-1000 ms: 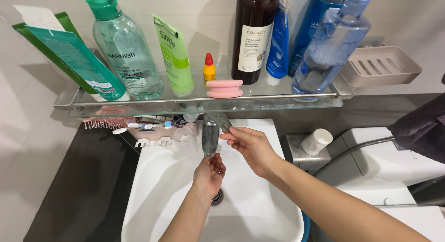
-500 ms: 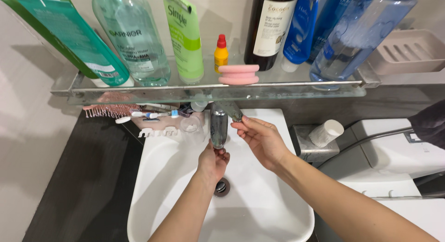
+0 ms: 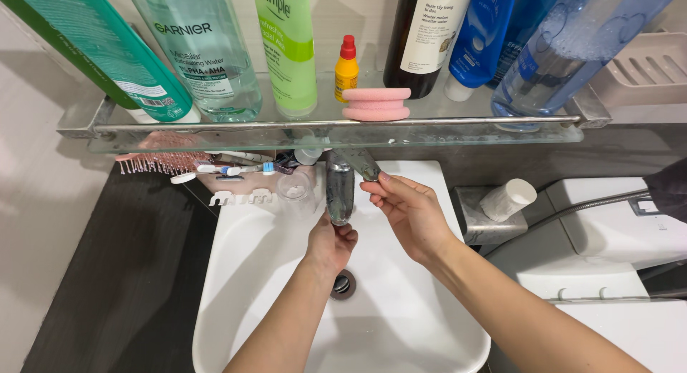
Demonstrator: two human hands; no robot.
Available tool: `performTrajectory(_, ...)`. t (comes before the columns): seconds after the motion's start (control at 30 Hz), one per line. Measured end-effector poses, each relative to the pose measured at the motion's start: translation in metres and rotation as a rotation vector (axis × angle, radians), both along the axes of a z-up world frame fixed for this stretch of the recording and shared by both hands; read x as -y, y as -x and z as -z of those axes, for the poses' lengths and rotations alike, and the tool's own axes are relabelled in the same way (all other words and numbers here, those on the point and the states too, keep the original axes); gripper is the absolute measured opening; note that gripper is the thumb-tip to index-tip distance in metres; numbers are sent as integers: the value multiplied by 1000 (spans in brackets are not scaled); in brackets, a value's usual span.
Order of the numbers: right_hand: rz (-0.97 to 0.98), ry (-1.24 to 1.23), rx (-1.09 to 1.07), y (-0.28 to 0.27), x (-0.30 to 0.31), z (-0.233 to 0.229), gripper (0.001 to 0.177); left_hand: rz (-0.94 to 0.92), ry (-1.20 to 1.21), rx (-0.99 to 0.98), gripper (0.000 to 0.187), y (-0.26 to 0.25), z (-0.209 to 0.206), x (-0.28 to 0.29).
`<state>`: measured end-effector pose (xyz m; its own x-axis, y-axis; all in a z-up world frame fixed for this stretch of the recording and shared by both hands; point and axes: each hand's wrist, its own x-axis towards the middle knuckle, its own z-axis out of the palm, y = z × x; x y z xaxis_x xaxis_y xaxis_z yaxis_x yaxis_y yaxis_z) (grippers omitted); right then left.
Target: The person handles a black trash bag inside a blue bin, then washes their hands at a sink using a faucet. They also interact with a tissue dispenser and a door handle before washing their hands again.
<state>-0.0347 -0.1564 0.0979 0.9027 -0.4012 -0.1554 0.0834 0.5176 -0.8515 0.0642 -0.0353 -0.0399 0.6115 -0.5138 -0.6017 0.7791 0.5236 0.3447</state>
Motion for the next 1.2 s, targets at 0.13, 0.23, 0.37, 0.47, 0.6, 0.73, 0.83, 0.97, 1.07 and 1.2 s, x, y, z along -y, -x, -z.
performTrajectory(0.13,60,-51,-6,-4,-3,2,23,25,24,7,17,-2,7,2)
performTrajectory(0.23,53,-19,78,-16,-3,-1,24,49,6,24,18,-4,8,1)
performTrajectory(0.37,32,6,93,-21,1,0,28,70,-25,-5,21,-5,15,-2)
performTrajectory(0.47,63,-32,54,-13,-6,25,30,67,-83,-56,23,-7,40,1)
performTrajectory(0.6,235,132,-225,-3,-57,89,45,-47,-24,-35,32,-1,98,9)
performTrajectory(0.73,6,57,-604,-1,-106,139,57,-85,-401,192,38,7,93,6)
performTrajectory(0.83,-149,-133,-608,-20,-94,162,53,111,-435,126,64,41,42,-14)
performTrajectory(0.97,-304,-196,-506,-33,-60,154,56,347,-534,299,99,100,-16,-19)
performTrajectory(1.07,-260,-59,-642,-28,-81,140,60,354,-457,116,104,76,-22,-28)
performTrajectory(1.2,-379,-233,-678,-20,-78,125,52,454,-311,181,87,48,-16,-34)
